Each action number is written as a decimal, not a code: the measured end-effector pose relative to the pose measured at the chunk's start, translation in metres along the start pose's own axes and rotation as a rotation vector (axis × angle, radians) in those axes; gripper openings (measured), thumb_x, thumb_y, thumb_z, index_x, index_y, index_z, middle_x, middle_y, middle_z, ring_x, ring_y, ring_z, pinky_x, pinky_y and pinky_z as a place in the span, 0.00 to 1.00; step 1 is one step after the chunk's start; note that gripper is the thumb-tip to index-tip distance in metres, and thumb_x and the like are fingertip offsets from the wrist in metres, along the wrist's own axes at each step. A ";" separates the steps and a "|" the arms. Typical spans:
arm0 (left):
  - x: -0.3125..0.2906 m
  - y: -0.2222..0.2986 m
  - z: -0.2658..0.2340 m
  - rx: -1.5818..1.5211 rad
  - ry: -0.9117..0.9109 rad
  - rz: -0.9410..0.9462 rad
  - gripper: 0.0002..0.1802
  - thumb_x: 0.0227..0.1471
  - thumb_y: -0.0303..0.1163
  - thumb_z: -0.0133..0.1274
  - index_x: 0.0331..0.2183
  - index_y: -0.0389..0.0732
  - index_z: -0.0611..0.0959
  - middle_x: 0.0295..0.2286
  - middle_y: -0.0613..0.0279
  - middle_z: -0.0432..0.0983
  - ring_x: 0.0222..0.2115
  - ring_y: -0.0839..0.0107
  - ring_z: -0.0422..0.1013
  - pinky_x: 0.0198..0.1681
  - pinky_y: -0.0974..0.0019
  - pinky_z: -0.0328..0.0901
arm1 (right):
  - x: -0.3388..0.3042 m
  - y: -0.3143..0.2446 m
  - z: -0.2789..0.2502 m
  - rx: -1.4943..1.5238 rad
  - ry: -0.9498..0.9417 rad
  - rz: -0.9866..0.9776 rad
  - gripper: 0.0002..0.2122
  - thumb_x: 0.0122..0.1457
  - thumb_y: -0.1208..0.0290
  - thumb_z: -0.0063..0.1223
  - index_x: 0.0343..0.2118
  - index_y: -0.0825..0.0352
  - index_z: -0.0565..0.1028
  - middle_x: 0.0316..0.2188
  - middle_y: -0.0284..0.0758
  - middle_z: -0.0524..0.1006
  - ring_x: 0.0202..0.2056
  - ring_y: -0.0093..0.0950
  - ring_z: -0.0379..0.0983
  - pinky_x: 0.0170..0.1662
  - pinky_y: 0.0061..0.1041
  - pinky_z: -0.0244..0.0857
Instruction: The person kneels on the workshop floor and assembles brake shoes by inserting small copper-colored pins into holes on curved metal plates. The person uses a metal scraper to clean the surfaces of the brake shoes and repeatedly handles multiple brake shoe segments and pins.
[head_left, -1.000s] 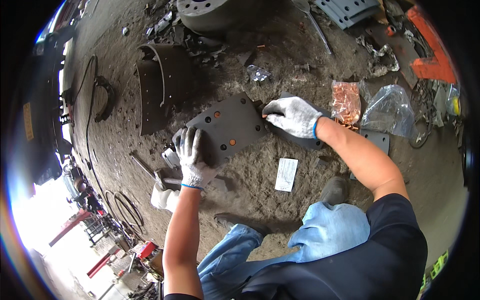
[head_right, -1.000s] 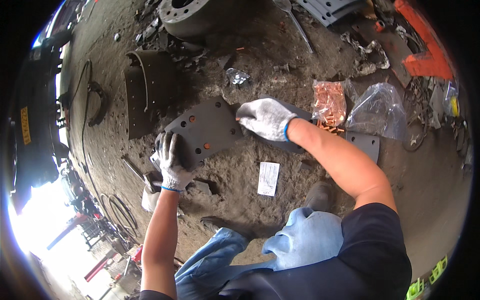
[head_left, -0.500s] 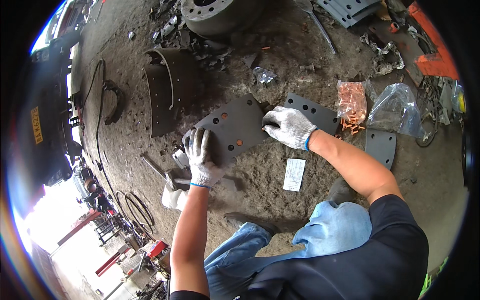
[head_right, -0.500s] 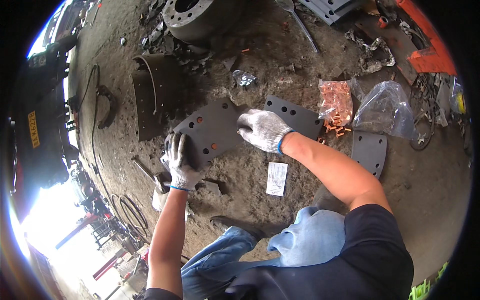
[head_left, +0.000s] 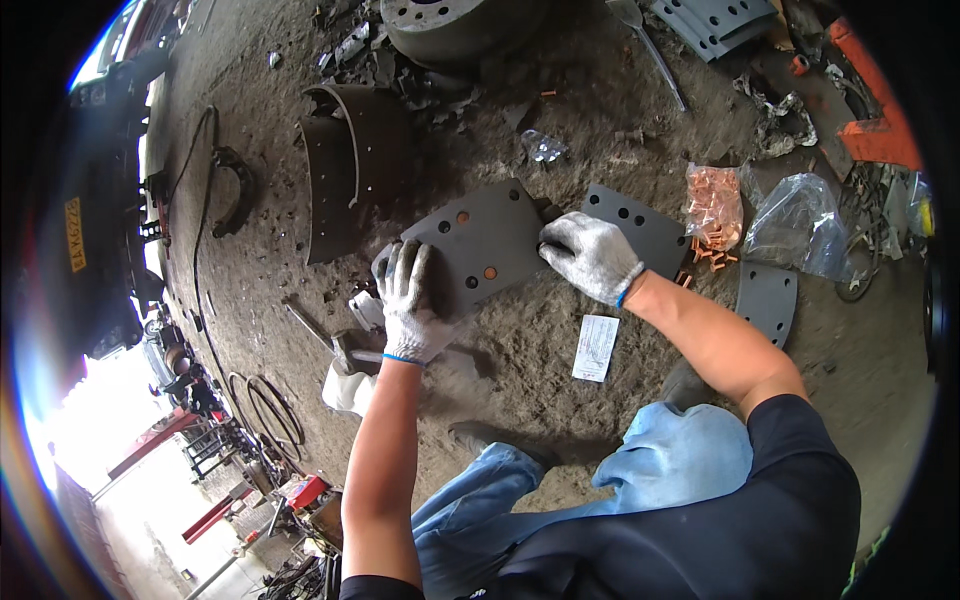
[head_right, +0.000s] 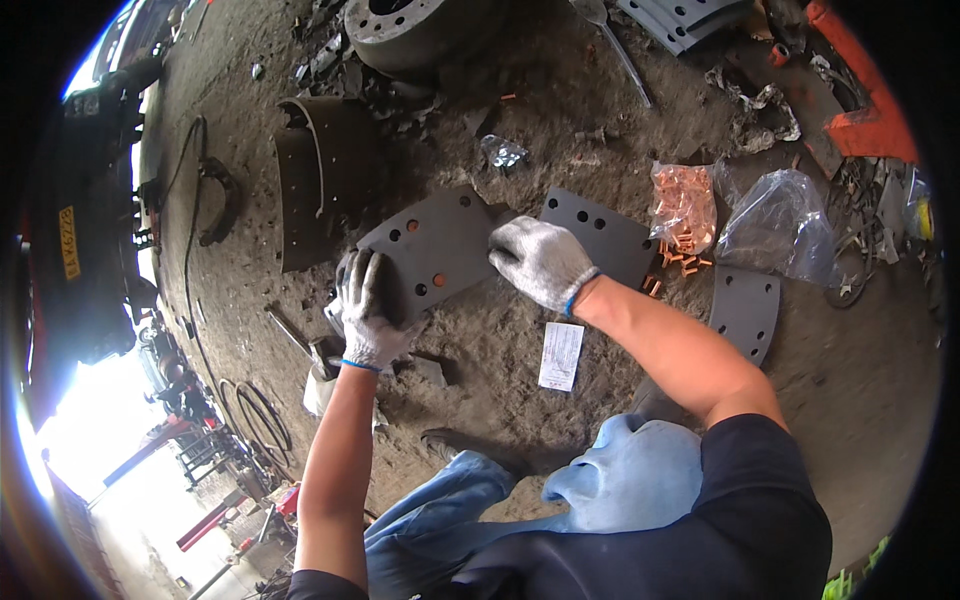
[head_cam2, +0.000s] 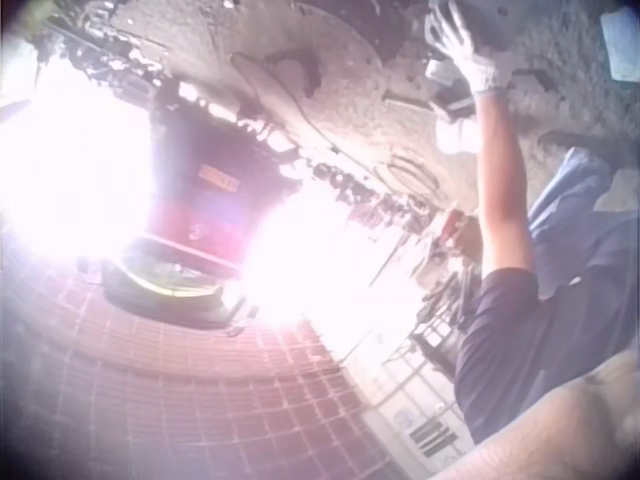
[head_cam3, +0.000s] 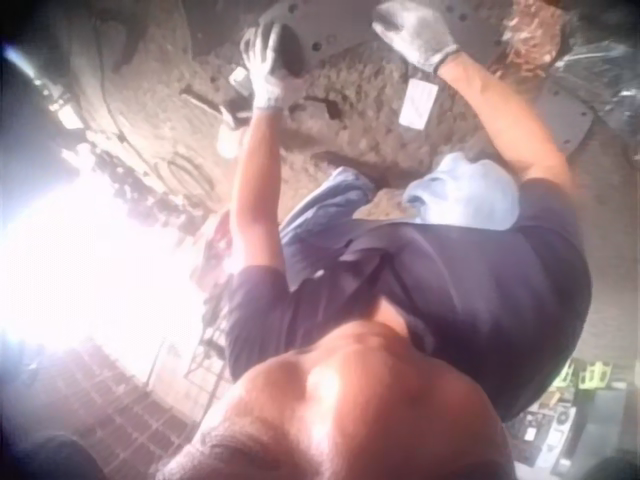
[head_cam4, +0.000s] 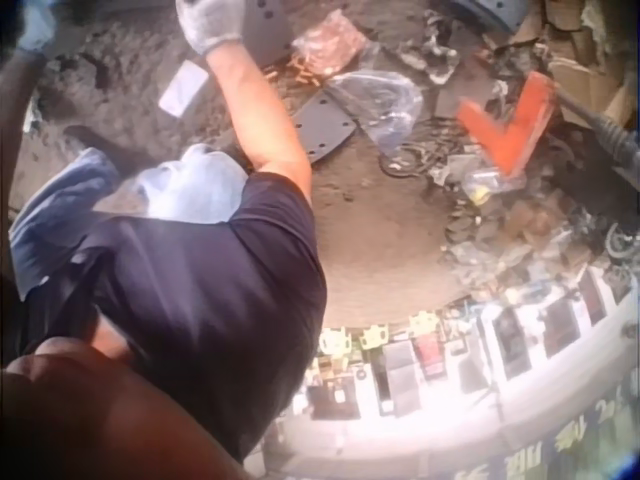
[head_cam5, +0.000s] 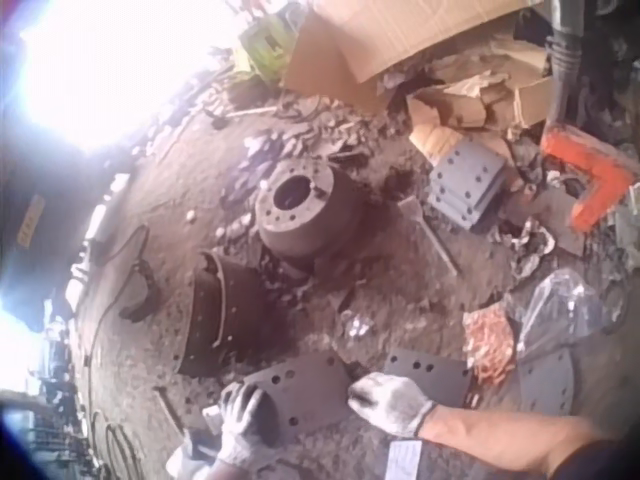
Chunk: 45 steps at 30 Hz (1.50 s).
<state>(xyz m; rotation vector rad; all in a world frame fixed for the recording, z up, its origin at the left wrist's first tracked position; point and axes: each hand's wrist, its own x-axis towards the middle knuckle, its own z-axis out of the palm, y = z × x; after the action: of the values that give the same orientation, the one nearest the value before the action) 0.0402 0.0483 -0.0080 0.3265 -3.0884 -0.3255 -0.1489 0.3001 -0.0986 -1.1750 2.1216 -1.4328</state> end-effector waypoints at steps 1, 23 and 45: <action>0.000 -0.002 0.000 0.000 -0.009 -0.009 0.62 0.25 0.39 0.77 0.66 0.41 0.71 0.66 0.40 0.63 0.68 0.36 0.57 0.72 0.37 0.54 | -0.003 0.002 0.004 -0.018 0.034 -0.030 0.11 0.61 0.68 0.63 0.43 0.67 0.81 0.42 0.42 0.83 0.42 0.43 0.82 0.45 0.40 0.78; 0.059 -0.031 -0.016 -0.128 -0.144 -0.109 0.53 0.42 0.43 0.73 0.68 0.41 0.71 0.69 0.44 0.60 0.69 0.43 0.59 0.72 0.50 0.57 | 0.008 -0.002 0.020 0.078 0.116 0.055 0.24 0.57 0.73 0.65 0.58 0.64 0.78 0.58 0.44 0.78 0.54 0.45 0.80 0.56 0.38 0.78; 0.043 -0.026 -0.008 -0.078 -0.062 -0.119 0.62 0.37 0.46 0.75 0.70 0.40 0.66 0.68 0.41 0.61 0.69 0.41 0.57 0.72 0.46 0.56 | -0.003 -0.003 0.014 -0.149 0.090 -0.094 0.24 0.59 0.70 0.64 0.60 0.63 0.77 0.59 0.40 0.78 0.58 0.40 0.77 0.60 0.35 0.75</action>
<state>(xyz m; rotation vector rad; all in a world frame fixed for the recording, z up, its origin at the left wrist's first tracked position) 0.0039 0.0133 -0.0059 0.5092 -3.1123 -0.4656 -0.1367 0.2933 -0.1024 -1.3025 2.2968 -1.4127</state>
